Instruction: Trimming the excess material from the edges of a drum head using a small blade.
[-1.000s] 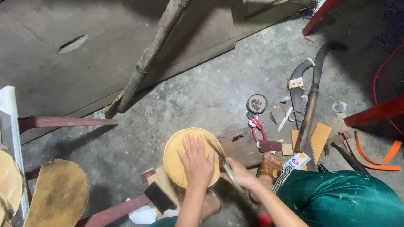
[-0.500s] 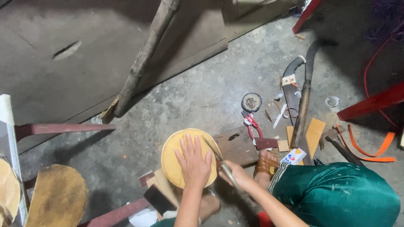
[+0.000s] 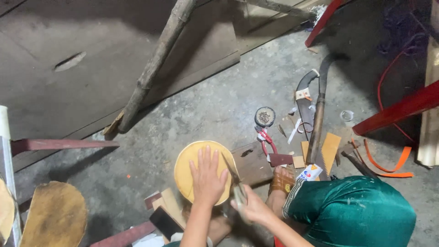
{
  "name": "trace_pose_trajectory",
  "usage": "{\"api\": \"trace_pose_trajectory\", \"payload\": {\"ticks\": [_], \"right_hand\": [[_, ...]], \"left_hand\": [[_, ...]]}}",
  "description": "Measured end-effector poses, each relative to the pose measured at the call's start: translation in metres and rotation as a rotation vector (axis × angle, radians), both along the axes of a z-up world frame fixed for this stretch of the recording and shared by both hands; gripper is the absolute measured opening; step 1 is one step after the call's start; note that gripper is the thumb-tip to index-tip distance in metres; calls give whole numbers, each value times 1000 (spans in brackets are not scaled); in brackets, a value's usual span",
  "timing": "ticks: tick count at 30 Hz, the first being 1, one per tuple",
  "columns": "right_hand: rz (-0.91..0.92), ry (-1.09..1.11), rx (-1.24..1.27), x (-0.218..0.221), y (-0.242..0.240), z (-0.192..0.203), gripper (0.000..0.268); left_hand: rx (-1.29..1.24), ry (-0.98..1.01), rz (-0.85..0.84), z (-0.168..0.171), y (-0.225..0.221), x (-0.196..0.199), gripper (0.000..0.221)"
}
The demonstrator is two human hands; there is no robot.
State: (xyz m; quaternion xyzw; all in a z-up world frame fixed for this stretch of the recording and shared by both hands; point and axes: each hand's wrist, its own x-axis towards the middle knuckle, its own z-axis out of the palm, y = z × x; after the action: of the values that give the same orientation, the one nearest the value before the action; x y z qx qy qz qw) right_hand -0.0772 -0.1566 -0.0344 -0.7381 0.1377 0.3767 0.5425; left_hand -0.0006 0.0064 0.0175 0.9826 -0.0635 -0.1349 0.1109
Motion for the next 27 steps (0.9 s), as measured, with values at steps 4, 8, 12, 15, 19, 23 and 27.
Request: {"api": "trace_pose_trajectory", "payload": {"ticks": [4, 8, 12, 15, 19, 23, 27], "right_hand": [[-372, 268, 597, -7, -12, -11, 29], [53, -85, 267, -48, -25, -28, 86], [-55, 76, -96, -119, -78, -114, 43], [-1313, 377, 817, -113, -94, -128, 50], [-1398, 390, 775, -9, -45, -79, 33], [-227, -559, 70, 42, -5, -52, 21], [-219, -354, 142, 55, 12, -33, 16]], "left_hand": [[35, -21, -17, -9, 2, -1, 71], [39, -88, -21, -17, 12, 3, 71], [40, -128, -28, -22, 13, 9, 71], [17, -181, -26, -22, 11, 4, 71], [58, -195, -28, -22, 9, 0, 71], [47, -184, -36, -21, 10, -4, 73], [54, -208, -48, -24, 11, -2, 71]]}}
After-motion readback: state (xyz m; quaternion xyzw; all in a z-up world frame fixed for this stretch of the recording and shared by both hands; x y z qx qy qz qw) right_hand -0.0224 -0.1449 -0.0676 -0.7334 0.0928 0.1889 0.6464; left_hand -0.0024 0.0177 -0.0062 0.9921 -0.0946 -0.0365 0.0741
